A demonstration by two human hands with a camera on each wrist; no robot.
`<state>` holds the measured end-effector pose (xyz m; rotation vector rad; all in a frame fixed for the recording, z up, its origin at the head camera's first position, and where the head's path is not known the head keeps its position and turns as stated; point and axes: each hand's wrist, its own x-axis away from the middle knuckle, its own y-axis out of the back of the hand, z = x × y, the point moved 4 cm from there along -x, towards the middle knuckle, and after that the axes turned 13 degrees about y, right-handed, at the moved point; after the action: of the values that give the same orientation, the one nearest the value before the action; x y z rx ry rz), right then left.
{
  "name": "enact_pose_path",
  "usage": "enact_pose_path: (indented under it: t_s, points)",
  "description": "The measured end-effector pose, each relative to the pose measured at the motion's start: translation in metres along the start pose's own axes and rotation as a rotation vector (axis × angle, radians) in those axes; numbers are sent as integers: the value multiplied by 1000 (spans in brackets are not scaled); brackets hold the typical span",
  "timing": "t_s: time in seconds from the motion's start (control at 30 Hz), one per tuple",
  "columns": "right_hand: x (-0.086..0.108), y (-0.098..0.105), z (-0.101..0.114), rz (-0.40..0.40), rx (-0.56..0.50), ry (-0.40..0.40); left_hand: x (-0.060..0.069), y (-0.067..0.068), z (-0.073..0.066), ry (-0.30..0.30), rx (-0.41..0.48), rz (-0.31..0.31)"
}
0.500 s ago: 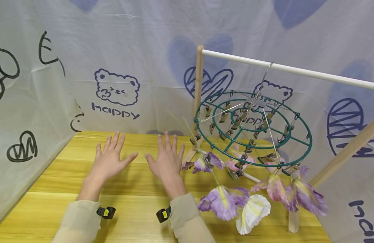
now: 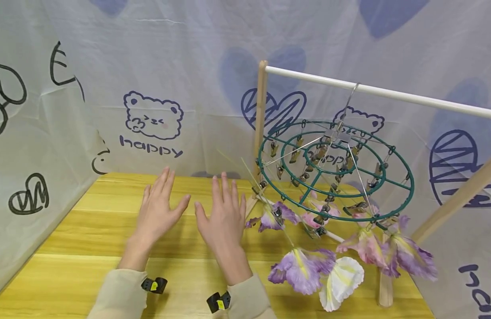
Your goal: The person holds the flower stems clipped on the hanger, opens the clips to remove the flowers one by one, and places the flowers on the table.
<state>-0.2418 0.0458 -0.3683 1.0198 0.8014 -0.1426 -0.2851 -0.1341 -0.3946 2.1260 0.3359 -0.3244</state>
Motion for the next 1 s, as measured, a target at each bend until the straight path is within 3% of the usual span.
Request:
enact_pose_path:
  t_s: [0.23,0.47,0.67,1.0]
  points:
    - [13,40,13,-229,-48,121,1,3,-28,-115,87,-109]
    - [20,86,21,-331,-88,177,-3,11,-61,-239,123,-180]
    - [24,125,20,-418,-103,223,-12,17,-89,-307,111,-191]
    - [31,191,-5,-530,76,230,-24,14,-128,-393,39,-154]
